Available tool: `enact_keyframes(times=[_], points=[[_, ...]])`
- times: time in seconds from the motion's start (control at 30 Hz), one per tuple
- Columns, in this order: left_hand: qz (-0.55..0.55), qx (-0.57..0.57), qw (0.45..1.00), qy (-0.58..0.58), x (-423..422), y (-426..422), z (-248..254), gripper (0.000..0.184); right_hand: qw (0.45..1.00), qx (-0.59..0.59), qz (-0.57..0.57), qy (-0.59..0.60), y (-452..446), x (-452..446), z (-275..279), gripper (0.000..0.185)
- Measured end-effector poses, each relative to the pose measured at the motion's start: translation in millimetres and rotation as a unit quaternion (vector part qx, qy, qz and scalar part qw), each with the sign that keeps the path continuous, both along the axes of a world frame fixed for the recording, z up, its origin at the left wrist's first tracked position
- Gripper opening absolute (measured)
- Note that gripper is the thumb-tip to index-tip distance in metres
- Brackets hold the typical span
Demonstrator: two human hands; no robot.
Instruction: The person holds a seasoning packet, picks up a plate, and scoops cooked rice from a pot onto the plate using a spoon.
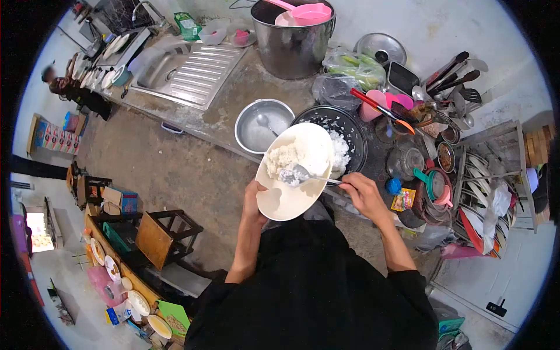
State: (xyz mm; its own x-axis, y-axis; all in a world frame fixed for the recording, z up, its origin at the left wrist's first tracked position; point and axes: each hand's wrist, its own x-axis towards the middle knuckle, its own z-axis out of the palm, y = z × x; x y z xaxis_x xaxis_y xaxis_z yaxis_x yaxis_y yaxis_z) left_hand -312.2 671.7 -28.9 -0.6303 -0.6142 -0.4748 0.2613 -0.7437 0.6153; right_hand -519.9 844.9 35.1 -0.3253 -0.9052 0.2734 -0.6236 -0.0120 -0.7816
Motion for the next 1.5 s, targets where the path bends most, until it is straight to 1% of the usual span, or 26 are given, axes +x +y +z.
enact_keyframes(times=[0.07,0.17,0.23,0.37,0.47,0.5,0.53,0.57,0.6,0.67,0.73,0.8,0.83,0.9,0.93,0.97,1.03,1.1,1.13,1.2,1.23,1.3,1.47,1.5], points=[[0.003,-0.018,1.0,-0.015,3,-3,-2,0.055,1.0,-0.007,0.002,-0.003,0,1,0,0.01],[-0.017,-0.013,0.999,-0.024,14,-11,-7,0.057,0.999,0.026,0.017,0.014,6,-3,4,0.011],[0.0,-0.016,1.0,-0.021,16,-11,5,0.058,0.999,0.03,0.012,0.016,11,-7,8,0.01],[0.016,0.003,1.0,-0.007,20,-15,4,0.059,0.998,0.043,0.009,0.04,15,-18,25,0.01],[0.009,-0.001,1.0,0.001,21,-17,5,0.059,0.997,0.045,-0.008,0.065,14,-24,38,0.009],[-0.002,0.003,1.0,-0.016,22,-17,5,0.058,0.997,0.046,-0.009,0.065,13,-25,39,0.009],[-0.013,0.008,0.999,-0.033,23,-17,4,0.057,0.998,0.017,-0.03,0.045,11,-24,39,0.008],[-0.014,0.009,0.999,-0.033,24,-18,-1,0.057,0.998,-0.012,-0.05,0.025,9,-23,40,0.008],[-0.027,-0.01,0.999,-0.02,23,-20,-8,0.057,0.998,-0.029,-0.052,0.029,7,-22,41,0.007],[-0.04,-0.028,0.999,-0.007,24,-19,-17,0.056,0.997,-0.033,-0.055,0.04,-1,-16,50,0.007],[-0.014,-0.009,1.0,-0.004,19,-15,-14,0.056,0.996,-0.038,-0.06,0.052,-5,-12,51,0.007],[-0.004,-0.014,1.0,-0.003,17,-13,-11,0.056,0.997,0.001,-0.064,0.033,-7,-10,47,0.009],[0.009,-0.018,1.0,-0.003,17,-13,-10,0.056,0.998,0.001,-0.062,0.033,-6,-10,48,0.009],[0.019,-0.027,0.999,-0.005,20,-13,-13,0.056,0.995,0.061,-0.074,0.024,-2,-10,49,0.012],[0.024,-0.035,0.999,-0.008,21,-13,-15,0.056,0.995,0.061,-0.073,0.024,0,-11,50,0.012],[0.025,-0.036,0.999,-0.007,22,-14,-15,0.056,0.995,0.074,-0.056,0.025,2,-13,52,0.012],[0.031,-0.098,0.994,-0.024,25,-16,-12,0.054,0.995,0.086,-0.04,0.025,8,-16,55,0.012],[0.038,-0.1,0.994,-0.02,28,-19,-17,0.054,0.992,0.121,0.021,0.031,13,-20,61,0.012],[0.045,-0.102,0.994,-0.016,29,-20,-20,0.053,0.992,0.12,0.02,0.031,13,-19,60,0.012],[0.05,-0.098,0.994,0.001,28,-21,-24,0.053,0.987,0.144,0.055,0.051,12,-16,59,0.014],[0.057,-0.094,0.994,0.017,27,-21,-24,0.052,0.987,0.144,0.054,0.051,10,-13,52,0.014],[0.044,-0.097,0.994,0.012,26,-20,-22,0.053,0.989,0.123,0.06,0.062,3,-7,37,0.016],[0.02,-0.12,0.992,-0.007,21,-13,-20,0.056,0.993,0.095,0.021,0.063,-13,9,38,0.013],[0.023,-0.126,0.992,-0.012,21,-12,-21,0.057,0.996,0.077,0.007,0.036,-15,9,39,0.013]])
